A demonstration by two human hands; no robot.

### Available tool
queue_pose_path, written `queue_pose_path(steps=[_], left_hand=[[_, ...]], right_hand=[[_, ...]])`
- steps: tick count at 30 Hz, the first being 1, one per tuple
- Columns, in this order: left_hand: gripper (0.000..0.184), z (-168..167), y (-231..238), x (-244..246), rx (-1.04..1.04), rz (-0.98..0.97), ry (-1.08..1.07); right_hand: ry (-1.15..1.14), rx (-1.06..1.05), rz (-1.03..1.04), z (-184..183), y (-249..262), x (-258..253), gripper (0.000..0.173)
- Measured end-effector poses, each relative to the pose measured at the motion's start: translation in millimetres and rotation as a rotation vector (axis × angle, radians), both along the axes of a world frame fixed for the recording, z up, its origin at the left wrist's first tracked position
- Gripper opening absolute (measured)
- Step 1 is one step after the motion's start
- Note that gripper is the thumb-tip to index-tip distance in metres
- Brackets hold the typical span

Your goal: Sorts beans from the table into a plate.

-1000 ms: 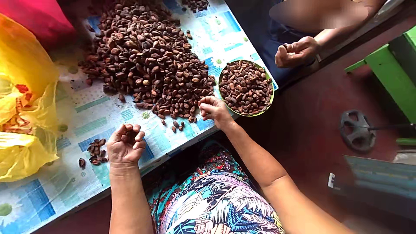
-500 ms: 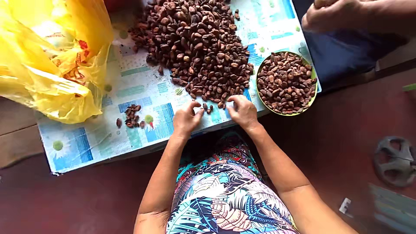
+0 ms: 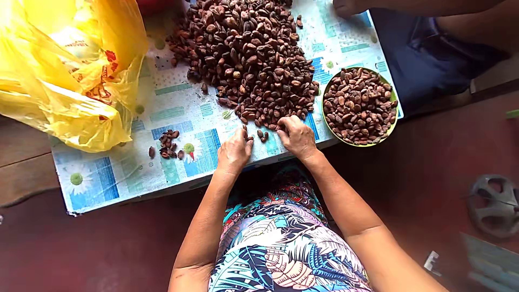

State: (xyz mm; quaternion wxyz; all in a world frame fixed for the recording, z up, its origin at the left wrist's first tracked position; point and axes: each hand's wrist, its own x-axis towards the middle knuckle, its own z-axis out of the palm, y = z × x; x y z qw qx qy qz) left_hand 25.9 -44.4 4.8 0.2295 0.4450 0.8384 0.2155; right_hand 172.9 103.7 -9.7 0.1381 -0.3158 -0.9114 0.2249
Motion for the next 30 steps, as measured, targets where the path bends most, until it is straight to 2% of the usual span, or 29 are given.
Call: queue_pose_path(steps=[4,7,8,10,12,14,16,18,20,22,24,26,28,30], left_hand=[[0.029,-1,0,-1,0.023,0.035,0.003],[0.028,-8,-6,-13,0.21,0.087,-0.17],[0.026,-10,-10,-18,0.293,0.126,-0.299],[0.016,-6,-17,-23,0.46,0.243,-0.759],[0.025,-3,-26,-30,0.629,0.251,-1.264],[0.029,-9,-32,-39,0.804,0.148,-1.503],[0.028,-14,-33,-46,0.909,0.048,-1.595],[0.041,-15,-32,-50,0.908,0.024,-1.592],[0.057,-11,-30,-48,0.84,0.132,-1.583],[0.057,-5,-27,-41,0.718,0.257,-1.491],[0.037,2,-20,-28,0.586,0.314,-1.228],[0.029,3,-11,-17,0.463,0.194,-0.861],[0.029,-1,-4,-9,0.371,0.023,-0.406],[0.024,-3,8,4,0.352,-0.041,-0.098]], right_hand=[[0.028,-0.024,-0.043,0,1,-5,0.02],[0.267,-0.257,-0.104,0,8,-6,0.02],[0.383,-0.417,-0.144,2,8,-5,0.019],[0.651,-0.874,-0.232,12,6,-5,0.011],[0.866,-1.319,-0.219,22,7,3,0.023],[0.938,-1.567,-0.111,20,12,13,0.036],[0.905,-1.661,-0.133,18,14,19,0.043],[0.835,-1.632,-0.287,18,16,22,0.051],[0.767,-1.523,-0.414,19,21,22,0.049],[0.715,-1.371,-0.435,20,24,26,0.042],[0.708,-1.237,-0.432,21,25,29,0.033],[0.685,-1.073,-0.404,18,23,30,0.024],[0.516,-0.722,-0.331,9,19,33,0.015],[0.288,-0.368,-0.242,6,16,35,0.018]])
